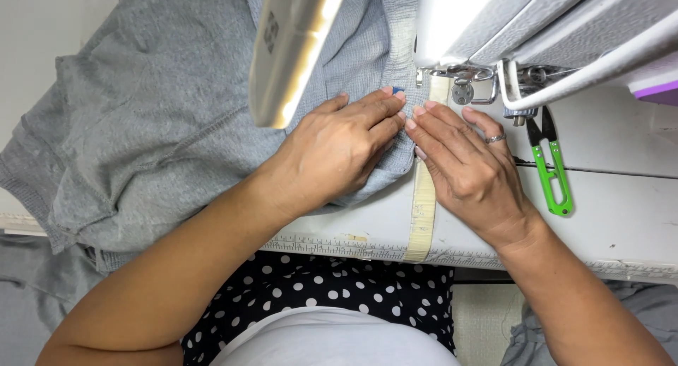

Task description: Trimming loose threads from a grey garment using thread snips at a sewing workstation

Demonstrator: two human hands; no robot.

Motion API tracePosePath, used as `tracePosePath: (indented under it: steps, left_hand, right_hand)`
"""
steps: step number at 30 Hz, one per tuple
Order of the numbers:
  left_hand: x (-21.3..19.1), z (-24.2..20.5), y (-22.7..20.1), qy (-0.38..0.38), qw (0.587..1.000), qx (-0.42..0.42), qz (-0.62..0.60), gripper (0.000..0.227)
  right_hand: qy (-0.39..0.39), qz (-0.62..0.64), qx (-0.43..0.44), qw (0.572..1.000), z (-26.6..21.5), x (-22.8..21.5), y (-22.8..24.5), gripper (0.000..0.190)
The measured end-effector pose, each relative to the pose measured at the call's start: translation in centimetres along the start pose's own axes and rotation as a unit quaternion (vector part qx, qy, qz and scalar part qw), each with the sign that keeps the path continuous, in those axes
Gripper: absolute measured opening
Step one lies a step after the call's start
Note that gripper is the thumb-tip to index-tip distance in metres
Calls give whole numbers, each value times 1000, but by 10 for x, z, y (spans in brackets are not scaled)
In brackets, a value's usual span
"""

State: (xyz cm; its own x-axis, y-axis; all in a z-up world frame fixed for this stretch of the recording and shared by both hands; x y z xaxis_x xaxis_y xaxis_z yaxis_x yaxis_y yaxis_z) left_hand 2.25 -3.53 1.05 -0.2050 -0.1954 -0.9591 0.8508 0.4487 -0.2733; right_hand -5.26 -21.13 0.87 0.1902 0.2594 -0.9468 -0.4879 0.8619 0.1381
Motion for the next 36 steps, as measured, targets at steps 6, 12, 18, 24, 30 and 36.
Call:
tracePosePath:
  steps: [6, 12, 18, 24, 30, 36]
  left_hand:
    - [4, 5, 4, 18, 1000, -1, -16, 38]
    - [9, 15, 7, -11, 1000, -14, -4, 33]
    - [13, 13, 5, -12, 999, -28, 14, 34]
    - [11, 15, 5, -4, 999, -30, 17, 34]
    - [18, 23, 7, -2, 998, -42, 43, 35]
    - [18, 26, 8, -19, 996, -49, 68, 35]
  right_hand:
    - [22, -7, -40, 999, 12, -11, -4, 28]
    - [3, -14, -41, 999, 15, -8, -8, 26]
    - [-2, -25, -34, 999, 8, -6, -5, 23]
    - [4, -28, -26, 999, 12, -6, -6, 23]
    - [7, -37, -20, 999, 18, -10, -8, 19]
    - [5, -15, -12, 1000, 19, -9, -9, 22]
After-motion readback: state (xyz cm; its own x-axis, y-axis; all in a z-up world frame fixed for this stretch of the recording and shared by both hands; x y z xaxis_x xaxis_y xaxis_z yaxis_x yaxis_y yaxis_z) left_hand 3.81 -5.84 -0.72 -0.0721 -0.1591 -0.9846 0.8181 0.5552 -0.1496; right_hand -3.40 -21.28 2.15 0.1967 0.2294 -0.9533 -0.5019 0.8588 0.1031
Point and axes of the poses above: each hand's wrist, its own z-axis towards the middle knuckle, its own x-axis out of the palm, y = z × x, the point moved 3 cm from there along z, towards the middle knuckle, and after that the axes turned 12 degrees about y, right-handed, at the moved point
